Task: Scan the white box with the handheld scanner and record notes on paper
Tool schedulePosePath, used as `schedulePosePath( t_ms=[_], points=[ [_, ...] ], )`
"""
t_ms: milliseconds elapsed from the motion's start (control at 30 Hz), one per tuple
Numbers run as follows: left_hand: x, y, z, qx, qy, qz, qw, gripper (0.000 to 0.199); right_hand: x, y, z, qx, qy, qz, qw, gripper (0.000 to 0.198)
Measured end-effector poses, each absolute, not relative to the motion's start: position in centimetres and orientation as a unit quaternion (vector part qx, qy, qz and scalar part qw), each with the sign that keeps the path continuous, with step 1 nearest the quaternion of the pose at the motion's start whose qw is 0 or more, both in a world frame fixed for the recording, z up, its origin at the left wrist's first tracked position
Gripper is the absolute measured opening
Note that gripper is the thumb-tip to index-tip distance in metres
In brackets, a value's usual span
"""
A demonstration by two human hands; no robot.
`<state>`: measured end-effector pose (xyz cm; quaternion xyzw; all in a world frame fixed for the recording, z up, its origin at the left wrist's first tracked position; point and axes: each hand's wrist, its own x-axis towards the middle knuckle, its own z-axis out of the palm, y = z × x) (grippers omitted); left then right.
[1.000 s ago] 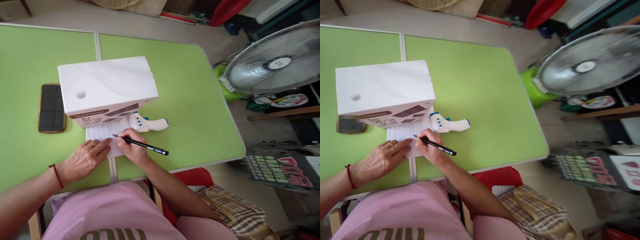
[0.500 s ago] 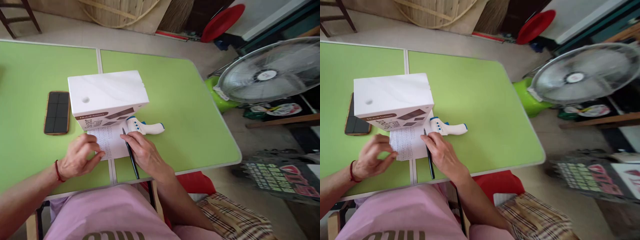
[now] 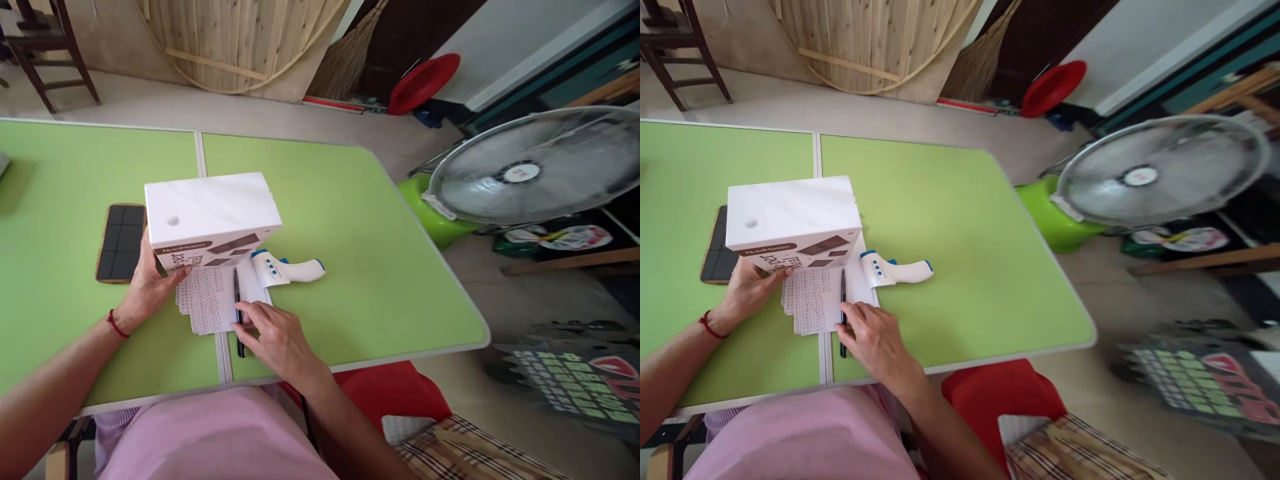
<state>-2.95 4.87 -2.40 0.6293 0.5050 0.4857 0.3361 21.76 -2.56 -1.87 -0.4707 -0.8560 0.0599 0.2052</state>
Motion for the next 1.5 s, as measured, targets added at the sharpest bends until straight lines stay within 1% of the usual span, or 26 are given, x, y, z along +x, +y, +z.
schedulePosePath(
  t_ms=[200,300,367,467,533,567,633,700,733,833,900,967,1033,1067,1100,1133,1167,1200,1233,1300,1500],
  points=[
    [-2.7,4.0,-1.3,0.615,0.543,0.481,0.310,0.065,21.8,-2.3,-2.7,-0.519,-0.824,0.051,0.223,0.015],
    [-2.5,2.9,-0.5,0.600,0.534,0.488,0.341,0.060,22.0,-2.3,-2.5,-0.522,-0.825,0.060,0.209,0.013],
    [-2.6,2.3,-0.3,0.589,0.537,0.482,0.363,0.062,22.4,-2.2,-2.3,-0.518,-0.828,0.077,0.199,0.012],
    [-3.0,2.2,-0.4,0.601,0.552,0.437,0.378,0.062,23.7,-1.3,-1.8,-0.518,-0.823,0.095,0.214,0.016],
    [-3.4,2.5,-0.5,0.613,0.551,0.410,0.390,0.056,25.1,-0.1,-1.6,-0.535,-0.812,0.063,0.225,0.022],
    [-3.6,2.7,-0.5,0.615,0.548,0.404,0.397,0.054,25.8,0.6,-1.6,-0.549,-0.807,0.032,0.217,0.026],
    [-3.8,3.1,-0.5,0.619,0.542,0.399,0.405,0.055,27.1,2.0,-1.9,-0.579,-0.798,-0.020,0.166,0.041],
    [-3.9,3.3,-0.5,0.625,0.534,0.393,0.411,0.060,28.2,3.3,-2.5,-0.589,-0.800,-0.026,0.110,0.055],
    [-3.9,3.4,-0.5,0.628,0.531,0.389,0.415,0.062,28.6,3.7,-2.8,-0.588,-0.803,-0.015,0.093,0.057],
    [-3.9,3.4,-0.5,0.634,0.527,0.380,0.419,0.067,29.3,4.3,-3.5,-0.588,-0.803,0.040,0.092,0.052],
    [-3.9,3.3,-0.4,0.637,0.528,0.376,0.416,0.067,29.2,4.0,-3.4,-0.612,-0.775,0.074,0.136,0.045],
    [-3.9,3.3,-0.4,0.640,0.531,0.374,0.411,0.066,28.3,3.1,-2.7,-0.655,-0.713,0.106,0.228,0.042],
    [-4.0,3.3,-0.4,0.643,0.530,0.375,0.407,0.065,26.6,1.7,-1.5,-0.677,-0.626,0.170,0.348,0.044],
    [-4.0,3.3,-0.3,0.643,0.527,0.377,0.407,0.065,25.5,0.8,-0.8,-0.660,-0.588,0.233,0.406,0.043],
    [-4.0,3.3,-0.3,0.643,0.524,0.380,0.408,0.064,24.3,-0.1,-0.2,-0.620,-0.562,0.323,0.443,0.039],
    [-3.9,3.3,-0.3,0.643,0.521,0.383,0.411,0.063,22.9,-0.9,0.3,-0.561,-0.546,0.430,0.449,0.030],
    [-3.9,3.3,-0.3,0.641,0.519,0.386,0.414,0.063,21.6,-1.7,0.8,-0.495,-0.526,0.537,0.435,0.021],
    [-3.9,3.2,-0.3,0.639,0.517,0.388,0.416,0.062,20.3,-2.4,1.1,-0.437,-0.493,0.626,0.417,0.016],
    [-3.9,3.2,-0.3,0.638,0.517,0.389,0.418,0.062,19.1,-2.9,1.2,-0.408,-0.452,0.679,0.410,0.014],
    [-3.8,3.2,-0.3,0.636,0.517,0.390,0.421,0.060,17.4,-3.4,1.2,-0.390,-0.393,0.728,0.404,0.015],
    [-3.8,3.0,-0.4,0.635,0.531,0.382,0.410,0.056,16.2,-3.0,-0.1,-0.410,-0.349,0.716,0.443,0.018]
  ],
)
